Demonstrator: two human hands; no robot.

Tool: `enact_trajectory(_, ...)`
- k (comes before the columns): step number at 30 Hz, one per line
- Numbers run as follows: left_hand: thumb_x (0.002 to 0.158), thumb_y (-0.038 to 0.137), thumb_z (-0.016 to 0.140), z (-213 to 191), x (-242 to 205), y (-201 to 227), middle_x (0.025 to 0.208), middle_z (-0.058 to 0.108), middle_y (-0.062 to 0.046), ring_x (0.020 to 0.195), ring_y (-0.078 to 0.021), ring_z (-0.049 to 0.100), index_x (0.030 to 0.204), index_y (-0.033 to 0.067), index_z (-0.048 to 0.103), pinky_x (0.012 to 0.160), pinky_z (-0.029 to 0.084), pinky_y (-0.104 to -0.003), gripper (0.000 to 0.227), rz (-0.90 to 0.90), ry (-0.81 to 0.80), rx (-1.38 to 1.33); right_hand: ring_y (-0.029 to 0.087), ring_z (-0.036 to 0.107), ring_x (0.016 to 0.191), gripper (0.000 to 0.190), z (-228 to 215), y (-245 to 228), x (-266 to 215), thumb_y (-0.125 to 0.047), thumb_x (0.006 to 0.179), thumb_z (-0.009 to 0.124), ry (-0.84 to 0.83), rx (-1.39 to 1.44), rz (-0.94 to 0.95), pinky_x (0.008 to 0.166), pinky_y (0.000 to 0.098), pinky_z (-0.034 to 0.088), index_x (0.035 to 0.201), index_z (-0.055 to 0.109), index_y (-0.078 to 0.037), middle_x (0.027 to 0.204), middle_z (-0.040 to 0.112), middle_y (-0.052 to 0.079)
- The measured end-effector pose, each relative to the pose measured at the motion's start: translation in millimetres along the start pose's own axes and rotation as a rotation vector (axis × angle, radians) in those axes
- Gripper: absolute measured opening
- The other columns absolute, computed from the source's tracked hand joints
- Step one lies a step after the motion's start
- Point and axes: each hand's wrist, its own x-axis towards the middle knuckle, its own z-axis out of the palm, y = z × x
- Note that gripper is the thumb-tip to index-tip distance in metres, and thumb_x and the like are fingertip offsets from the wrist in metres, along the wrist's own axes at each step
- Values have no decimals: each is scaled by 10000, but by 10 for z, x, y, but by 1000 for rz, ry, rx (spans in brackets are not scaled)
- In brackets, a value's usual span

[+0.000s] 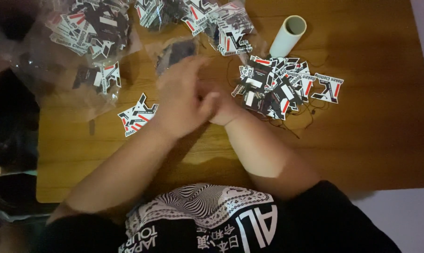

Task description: The person repeatedly picks up small rectangular tags and threads a black string through a hole in each tag, then places the finished items on the table. The process is repeated continuously throughout the clip.

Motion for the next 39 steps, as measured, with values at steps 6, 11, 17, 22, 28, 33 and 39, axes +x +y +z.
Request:
enact_trajectory(6,560,352,808,-104,-877,-930,993,579,-175,872,-387,602,1051,48,571,699,483,-465,625,-90,89,527,147,591,498,60,88,-152,35,-88,877,562,456,186,109,498,249,526,859,608,-53,623,598,91)
enact_trajectory(11,681,629,578,-272,-1045,-982,1313,383,-36,1171,-355,433,1313,132,431,867,440,-500,817,-638,-466,611,233,652,816,128,-63,-36,81,-284,920,497,-2,900,159,691,397,567,854,529,-179,886,640,62)
enact_trajectory(17,628,590,660,-356,-879,-849,1229,455,-32,1153,-371,433,1279,183,486,869,445,-493,787,-642,-409,510,146,460,588,147,-232,49,-10,-327,859,603,-385,1055,28,646,398,487,821,575,-188,639,409,-25)
enact_trajectory(22,649,562,639,-382,-790,-882,1253,460,-38,1176,-387,418,1322,236,447,865,446,-496,772,-682,-420,494,103,433,522,141,-194,58,-15,-319,851,616,-359,1048,28,618,367,487,846,616,-179,566,361,-44)
enact_trajectory(28,658,425,675,-612,-613,-714,1299,453,-117,1175,-438,420,1300,174,488,858,436,-534,714,-675,-420,436,127,481,554,129,-165,102,53,-270,884,577,-278,970,108,625,357,529,863,586,-143,606,386,-16)
enact_trajectory(33,648,316,698,-841,-464,-361,1173,551,-150,1033,-403,551,1277,149,516,799,475,-499,676,-643,-405,320,246,630,728,115,-231,195,33,-195,911,510,-130,971,180,695,400,558,847,526,-101,815,566,101)
enact_trajectory(39,660,164,704,-757,-607,-624,949,649,-124,887,-356,623,1282,141,438,783,481,-446,677,-654,-377,137,265,667,670,104,-144,77,40,-153,910,504,-97,887,253,566,353,579,822,514,-99,821,610,113)
